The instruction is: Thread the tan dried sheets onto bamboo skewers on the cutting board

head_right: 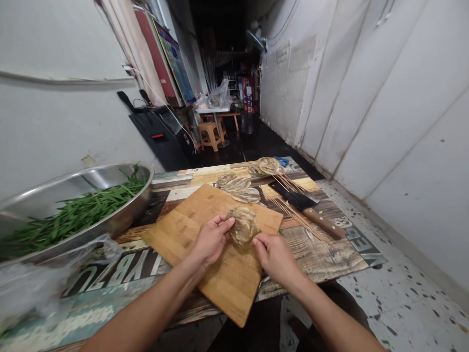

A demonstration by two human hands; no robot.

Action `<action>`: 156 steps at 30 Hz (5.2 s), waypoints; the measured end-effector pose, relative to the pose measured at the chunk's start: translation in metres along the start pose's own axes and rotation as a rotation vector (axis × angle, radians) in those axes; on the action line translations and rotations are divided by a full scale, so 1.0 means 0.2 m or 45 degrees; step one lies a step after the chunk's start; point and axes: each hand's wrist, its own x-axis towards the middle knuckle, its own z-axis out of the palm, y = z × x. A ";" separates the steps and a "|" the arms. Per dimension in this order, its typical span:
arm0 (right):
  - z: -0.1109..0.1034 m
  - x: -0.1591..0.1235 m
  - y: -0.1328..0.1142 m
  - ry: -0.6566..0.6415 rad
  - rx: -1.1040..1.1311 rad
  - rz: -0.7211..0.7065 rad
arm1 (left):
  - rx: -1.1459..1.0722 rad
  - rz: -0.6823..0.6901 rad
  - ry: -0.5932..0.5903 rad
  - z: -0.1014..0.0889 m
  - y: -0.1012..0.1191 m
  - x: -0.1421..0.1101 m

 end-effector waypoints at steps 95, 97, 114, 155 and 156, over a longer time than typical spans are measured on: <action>0.09 -0.05 0.07 -0.126 0.145 0.086 | 0.485 0.202 0.284 -0.11 -0.06 0.17; 0.07 -0.04 0.07 -0.082 0.005 0.039 | 0.672 0.239 0.247 -0.13 -0.03 0.17; -0.03 -0.16 0.02 -0.251 -1.032 -0.049 | 2.377 0.687 -0.820 -0.19 0.05 -0.03; -0.55 0.87 0.24 0.310 -1.183 0.274 | 1.932 1.325 -0.003 -0.31 -0.03 -0.13; -0.55 0.88 0.25 0.297 -1.192 0.291 | 1.929 1.332 -0.009 -0.31 -0.03 -0.13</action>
